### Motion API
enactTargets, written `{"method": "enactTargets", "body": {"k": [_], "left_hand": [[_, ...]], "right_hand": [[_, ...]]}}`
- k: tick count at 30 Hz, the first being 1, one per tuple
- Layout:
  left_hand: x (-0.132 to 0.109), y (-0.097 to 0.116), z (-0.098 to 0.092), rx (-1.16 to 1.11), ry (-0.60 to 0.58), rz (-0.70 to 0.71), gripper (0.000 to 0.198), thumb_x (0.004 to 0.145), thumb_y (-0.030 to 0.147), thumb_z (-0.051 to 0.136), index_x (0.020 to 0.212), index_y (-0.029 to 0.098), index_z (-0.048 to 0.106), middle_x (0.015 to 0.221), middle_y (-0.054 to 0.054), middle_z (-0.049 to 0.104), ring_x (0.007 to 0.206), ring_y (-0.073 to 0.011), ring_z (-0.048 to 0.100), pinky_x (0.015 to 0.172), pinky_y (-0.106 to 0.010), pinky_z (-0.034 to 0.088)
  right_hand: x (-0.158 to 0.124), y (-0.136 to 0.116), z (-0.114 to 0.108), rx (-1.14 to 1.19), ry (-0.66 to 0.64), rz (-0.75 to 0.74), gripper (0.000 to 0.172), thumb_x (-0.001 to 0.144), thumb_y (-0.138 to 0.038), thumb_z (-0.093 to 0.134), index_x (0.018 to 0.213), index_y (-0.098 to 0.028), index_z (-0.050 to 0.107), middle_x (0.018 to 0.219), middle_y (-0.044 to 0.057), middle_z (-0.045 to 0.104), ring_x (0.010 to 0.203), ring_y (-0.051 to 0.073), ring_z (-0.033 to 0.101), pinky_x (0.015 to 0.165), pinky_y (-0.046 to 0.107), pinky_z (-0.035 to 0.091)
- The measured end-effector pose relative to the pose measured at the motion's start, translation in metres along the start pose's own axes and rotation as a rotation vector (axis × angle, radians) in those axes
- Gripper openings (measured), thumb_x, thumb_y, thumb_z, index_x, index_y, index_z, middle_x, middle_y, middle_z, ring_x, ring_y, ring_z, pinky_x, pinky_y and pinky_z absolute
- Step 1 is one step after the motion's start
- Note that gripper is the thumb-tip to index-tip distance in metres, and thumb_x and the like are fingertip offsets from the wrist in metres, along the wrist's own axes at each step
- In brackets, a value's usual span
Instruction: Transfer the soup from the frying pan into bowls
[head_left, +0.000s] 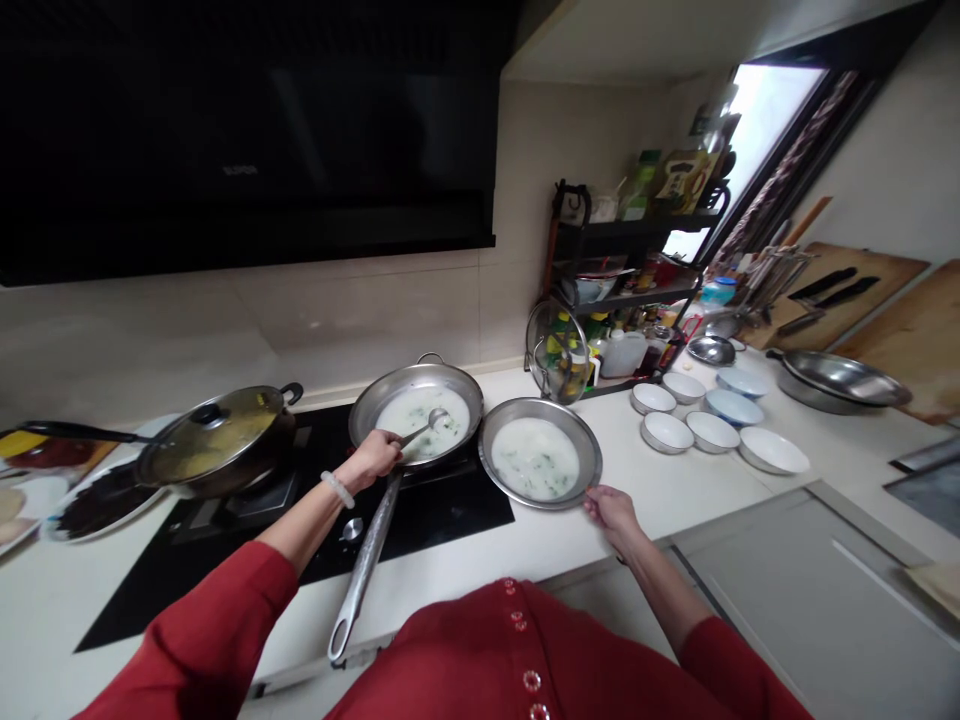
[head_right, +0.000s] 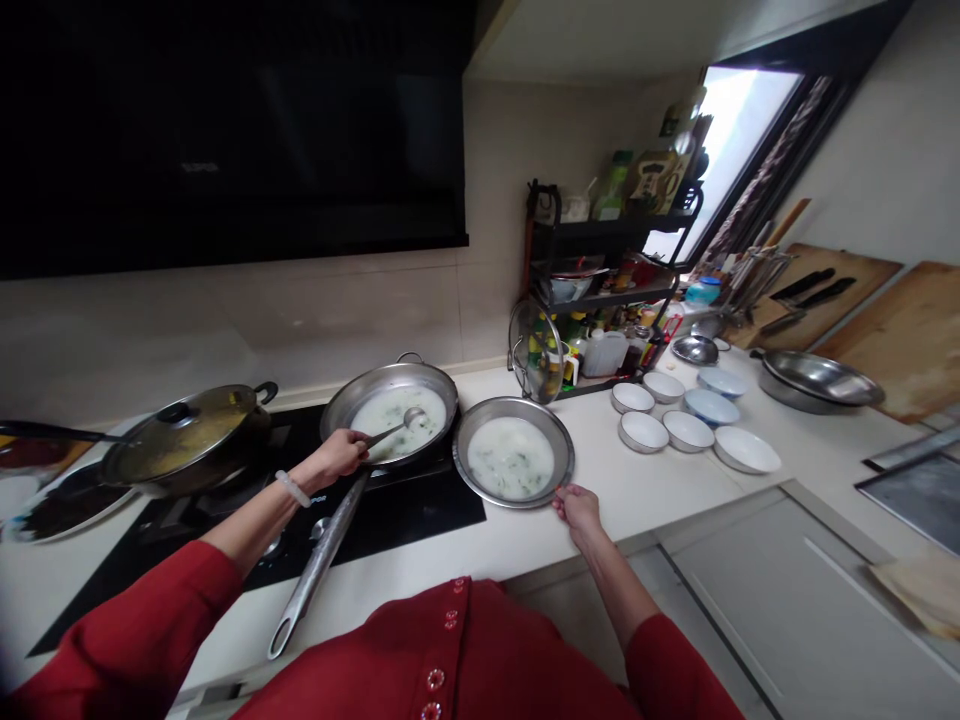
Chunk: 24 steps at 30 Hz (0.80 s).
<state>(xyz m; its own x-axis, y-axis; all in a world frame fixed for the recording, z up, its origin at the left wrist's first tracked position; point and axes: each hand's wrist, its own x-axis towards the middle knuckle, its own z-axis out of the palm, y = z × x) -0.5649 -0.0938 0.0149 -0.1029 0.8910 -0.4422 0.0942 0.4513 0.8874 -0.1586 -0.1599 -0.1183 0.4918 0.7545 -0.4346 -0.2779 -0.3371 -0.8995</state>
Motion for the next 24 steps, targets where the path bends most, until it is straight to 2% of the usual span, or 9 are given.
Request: {"method": "enactTargets", "body": {"k": [3,7,14,24], "left_hand": [[0.001,0.003,0.000,-0.088,-0.055,-0.069,0.023,0.075,-0.004,0.053,0.061,0.013,0.050,0.044,0.001,0.052,0.029,-0.0019,0.031,0.030,-0.012,0.014],[0.002,0.010,-0.010,-0.163,-0.081,-0.126,0.026,0.078,-0.004,0.048,0.060,0.013,0.046,0.045,0.000,0.050,0.028,0.0004,0.025,0.029,-0.010,0.013],[0.000,0.013,-0.024,-0.270,-0.081,-0.202,0.020,0.081,-0.004,0.045,0.069,0.012,0.048,0.049,0.001,0.050,0.027,0.0006,0.027,0.027,-0.010,0.013],[-0.005,0.018,-0.030,-0.350,-0.064,-0.260,0.023,0.084,-0.004,0.039,0.073,0.015,0.043,0.050,0.004,0.046,0.026,0.0009,0.026,0.024,-0.009,0.014]], "right_hand": [[0.000,0.000,0.000,-0.002,0.002,0.009,0.024,0.059,-0.011,0.073,0.057,-0.017,0.050,0.041,-0.003,0.052,0.036,0.007,0.046,0.034,0.015,0.034],[0.001,0.000,-0.001,-0.002,-0.002,0.014,0.026,0.059,-0.011,0.074,0.056,-0.018,0.049,0.041,-0.003,0.053,0.037,0.007,0.047,0.035,0.016,0.034],[-0.001,0.000,-0.002,0.008,-0.014,0.003,0.024,0.059,-0.011,0.073,0.058,-0.018,0.050,0.042,-0.003,0.053,0.036,0.007,0.046,0.035,0.016,0.034],[0.000,0.001,-0.002,0.013,-0.006,0.003,0.024,0.057,-0.012,0.074,0.060,-0.017,0.050,0.043,-0.003,0.053,0.037,0.007,0.047,0.035,0.016,0.034]]}}
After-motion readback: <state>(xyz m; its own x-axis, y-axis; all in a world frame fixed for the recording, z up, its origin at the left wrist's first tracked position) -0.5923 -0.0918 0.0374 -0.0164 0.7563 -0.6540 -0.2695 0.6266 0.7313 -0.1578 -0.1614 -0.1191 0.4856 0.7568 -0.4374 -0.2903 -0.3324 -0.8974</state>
